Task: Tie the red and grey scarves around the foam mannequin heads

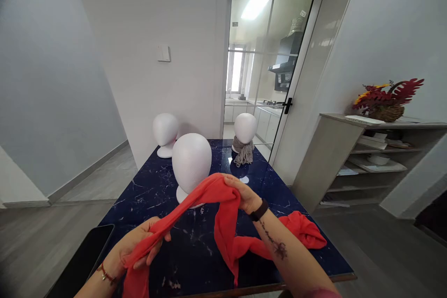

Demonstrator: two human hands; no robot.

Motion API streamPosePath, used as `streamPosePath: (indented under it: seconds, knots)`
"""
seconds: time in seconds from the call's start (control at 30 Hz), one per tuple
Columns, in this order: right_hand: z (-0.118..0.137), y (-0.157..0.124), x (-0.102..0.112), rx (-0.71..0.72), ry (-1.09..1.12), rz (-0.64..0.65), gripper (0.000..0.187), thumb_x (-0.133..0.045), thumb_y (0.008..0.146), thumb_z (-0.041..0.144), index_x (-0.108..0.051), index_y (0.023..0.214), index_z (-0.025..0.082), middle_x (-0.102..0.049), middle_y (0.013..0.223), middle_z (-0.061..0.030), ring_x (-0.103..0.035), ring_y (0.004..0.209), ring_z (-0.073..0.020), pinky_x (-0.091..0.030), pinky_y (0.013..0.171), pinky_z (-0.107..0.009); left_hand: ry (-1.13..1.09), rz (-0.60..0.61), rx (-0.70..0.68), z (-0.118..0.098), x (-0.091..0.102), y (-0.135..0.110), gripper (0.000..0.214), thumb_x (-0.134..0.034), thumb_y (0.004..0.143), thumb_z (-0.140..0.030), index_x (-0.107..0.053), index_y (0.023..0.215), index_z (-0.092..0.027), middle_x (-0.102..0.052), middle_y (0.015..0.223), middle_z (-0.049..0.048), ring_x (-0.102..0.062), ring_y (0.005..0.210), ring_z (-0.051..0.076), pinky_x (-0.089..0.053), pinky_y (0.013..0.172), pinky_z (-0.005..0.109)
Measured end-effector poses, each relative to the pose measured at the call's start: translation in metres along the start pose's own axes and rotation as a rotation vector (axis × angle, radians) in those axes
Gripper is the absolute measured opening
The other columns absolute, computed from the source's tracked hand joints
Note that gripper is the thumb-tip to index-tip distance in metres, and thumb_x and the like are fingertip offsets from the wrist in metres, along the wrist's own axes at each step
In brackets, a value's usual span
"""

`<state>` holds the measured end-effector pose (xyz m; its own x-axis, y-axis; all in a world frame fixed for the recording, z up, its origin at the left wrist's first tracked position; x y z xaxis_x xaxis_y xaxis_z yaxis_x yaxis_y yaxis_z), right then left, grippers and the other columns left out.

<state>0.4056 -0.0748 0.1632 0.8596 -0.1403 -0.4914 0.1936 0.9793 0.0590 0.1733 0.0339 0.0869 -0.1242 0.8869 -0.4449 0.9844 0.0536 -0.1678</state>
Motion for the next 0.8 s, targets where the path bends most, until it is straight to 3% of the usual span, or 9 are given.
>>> streamPosePath:
  seconds: [0.1, 0.17, 0.27, 0.33, 0.4, 0.53, 0.6, 0.67, 0.8]
  knots:
    - [0.021, 0.005, 0.014, 0.03, -0.034, 0.064, 0.027, -0.07, 0.067, 0.034, -0.066, 0.086, 0.016, -0.07, 0.082, -0.0027, -0.064, 0.067, -0.009, -0.05, 0.065, -0.018, -0.043, 0.029, -0.144, -0.007, 0.012, -0.008, 0.024, -0.068, 0.072, -0.036, -0.062, 0.078, -0.013, -0.062, 0.047, 0.0017, -0.037, 0.024, 0.004, -0.019, 0.024, 0.013]
    - [0.031, 0.008, 0.02, -0.002, -0.096, 0.224, 0.029, -0.068, 0.068, 0.035, -0.065, 0.085, 0.011, -0.069, 0.073, -0.0033, -0.062, 0.06, -0.0074, -0.047, 0.057, -0.015, -0.056, -0.017, -0.259, -0.017, 0.027, -0.012, 0.022, -0.069, 0.071, -0.035, -0.062, 0.074, -0.014, -0.057, 0.041, -0.001, -0.032, 0.024, 0.002, -0.019, 0.027, 0.013]
    - [0.034, 0.008, 0.029, -0.213, -0.249, 0.549, 0.042, -0.073, 0.065, 0.043, -0.064, 0.078, 0.004, -0.062, 0.05, -0.0018, -0.052, 0.036, -0.0063, -0.035, 0.035, -0.011, -0.049, -0.046, -0.48, -0.042, 0.046, -0.015, 0.029, -0.067, 0.074, -0.034, -0.058, 0.054, -0.014, -0.039, 0.028, -0.0047, -0.029, 0.025, 0.002, -0.026, 0.033, 0.016]
    - [0.036, 0.01, 0.041, -0.326, -0.345, 0.623, 0.046, -0.073, 0.064, 0.049, -0.064, 0.07, 0.005, -0.057, 0.04, -0.0015, -0.043, 0.026, -0.0065, -0.026, 0.027, -0.013, -0.094, -0.05, -0.569, -0.06, 0.055, -0.014, 0.041, -0.06, 0.08, -0.031, -0.049, 0.043, -0.016, -0.03, 0.026, -0.0058, -0.03, 0.025, 0.004, -0.03, 0.036, 0.019]
    - [0.046, 0.018, 0.054, -0.282, -0.377, 0.556, 0.046, -0.071, 0.064, 0.053, -0.062, 0.064, 0.008, -0.053, 0.036, -0.0002, -0.039, 0.024, -0.0053, -0.024, 0.028, -0.015, -0.219, -0.079, -0.6, -0.075, 0.061, -0.009, 0.043, -0.048, 0.088, -0.027, -0.047, 0.045, -0.017, -0.028, 0.029, -0.0067, -0.03, 0.025, 0.004, -0.033, 0.037, 0.018]
    - [0.086, 0.051, 0.073, 0.086, -0.245, 0.311, 0.045, -0.059, 0.074, 0.057, -0.053, 0.056, 0.017, -0.032, 0.029, 0.0101, -0.025, 0.026, -0.0016, -0.029, 0.039, -0.016, -0.546, -0.113, -0.722, -0.106, 0.062, 0.013, 0.039, -0.027, 0.094, -0.011, -0.055, 0.067, -0.015, -0.044, 0.045, -0.0077, -0.029, 0.027, -0.001, -0.03, 0.037, 0.012]
    - [0.108, 0.072, 0.077, 0.219, -0.144, 0.151, 0.044, -0.044, 0.084, 0.057, -0.055, 0.064, 0.019, -0.032, 0.035, 0.0115, -0.023, 0.029, -0.0024, -0.032, 0.043, -0.017, -0.647, -0.107, -0.835, -0.123, 0.065, 0.026, 0.035, -0.024, 0.095, -0.009, -0.057, 0.087, -0.015, -0.053, 0.059, -0.0068, -0.03, 0.029, -0.003, -0.028, 0.036, 0.01]
    - [0.125, 0.096, 0.074, 0.3, -0.031, 0.032, 0.042, -0.031, 0.091, 0.053, -0.059, 0.083, 0.021, -0.043, 0.048, 0.0105, -0.027, 0.033, -0.003, -0.035, 0.047, -0.017, -0.689, -0.113, -0.939, -0.139, 0.072, 0.038, 0.033, -0.023, 0.096, -0.01, -0.055, 0.103, -0.016, -0.058, 0.07, -0.0053, -0.032, 0.032, -0.005, -0.026, 0.036, 0.009]
    - [0.136, 0.144, 0.051, 0.328, 0.15, 0.132, 0.035, -0.031, 0.095, 0.046, -0.055, 0.106, 0.023, -0.059, 0.075, 0.0077, -0.044, 0.049, -0.0018, -0.04, 0.053, -0.014, -0.665, -0.167, -1.031, -0.165, 0.09, 0.061, 0.037, -0.019, 0.096, -0.011, -0.055, 0.106, -0.012, -0.062, 0.078, -0.0037, -0.035, 0.036, -0.006, -0.024, 0.038, 0.006]
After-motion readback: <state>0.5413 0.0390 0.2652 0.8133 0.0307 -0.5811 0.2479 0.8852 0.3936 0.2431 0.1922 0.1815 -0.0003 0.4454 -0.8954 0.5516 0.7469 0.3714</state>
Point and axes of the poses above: each hand's wrist, its own y-axis towards the middle knuckle, its own x-axis out of the back of the hand, z = x × y, the point moved 4 cm from there along y, towards the middle knuckle
